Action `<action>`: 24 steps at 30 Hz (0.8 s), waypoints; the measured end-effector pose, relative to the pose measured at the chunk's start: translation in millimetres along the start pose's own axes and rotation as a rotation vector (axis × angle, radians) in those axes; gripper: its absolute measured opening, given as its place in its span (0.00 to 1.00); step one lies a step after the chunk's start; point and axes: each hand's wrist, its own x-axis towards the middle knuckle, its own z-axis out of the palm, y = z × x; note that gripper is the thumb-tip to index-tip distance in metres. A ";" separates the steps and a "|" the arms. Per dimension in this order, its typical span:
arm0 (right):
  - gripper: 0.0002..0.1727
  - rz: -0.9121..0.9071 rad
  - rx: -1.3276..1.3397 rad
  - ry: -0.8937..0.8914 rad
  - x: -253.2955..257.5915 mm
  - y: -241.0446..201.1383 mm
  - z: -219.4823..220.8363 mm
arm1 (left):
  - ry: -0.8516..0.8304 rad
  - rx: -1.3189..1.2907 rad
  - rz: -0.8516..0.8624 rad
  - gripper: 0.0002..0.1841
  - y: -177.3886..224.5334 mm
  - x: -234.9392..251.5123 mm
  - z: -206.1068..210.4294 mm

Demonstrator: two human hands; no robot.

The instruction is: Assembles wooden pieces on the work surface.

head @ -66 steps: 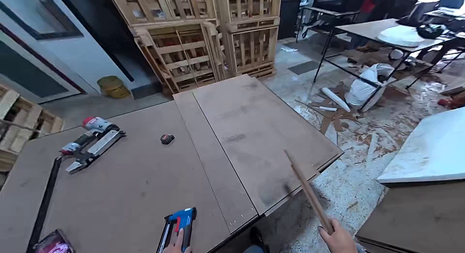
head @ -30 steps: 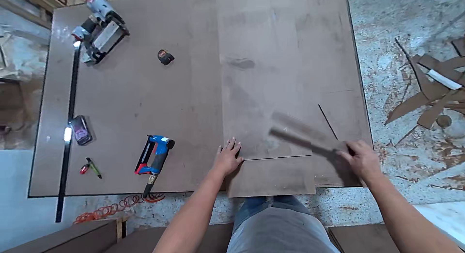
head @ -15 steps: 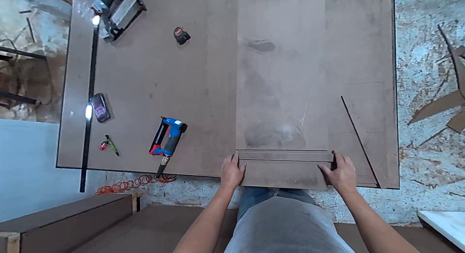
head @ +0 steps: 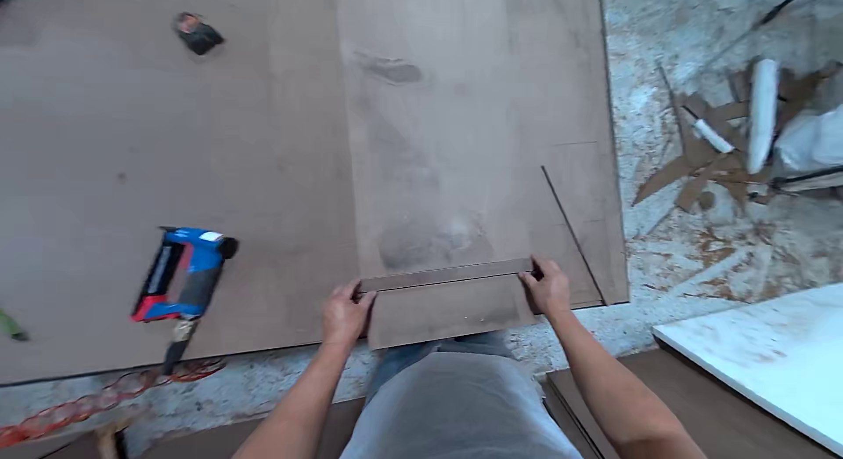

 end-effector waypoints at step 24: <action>0.26 -0.049 -0.004 0.009 -0.4 -0.6 2.6 | -0.001 0.407 0.668 0.20 58.7 -1.3 49.8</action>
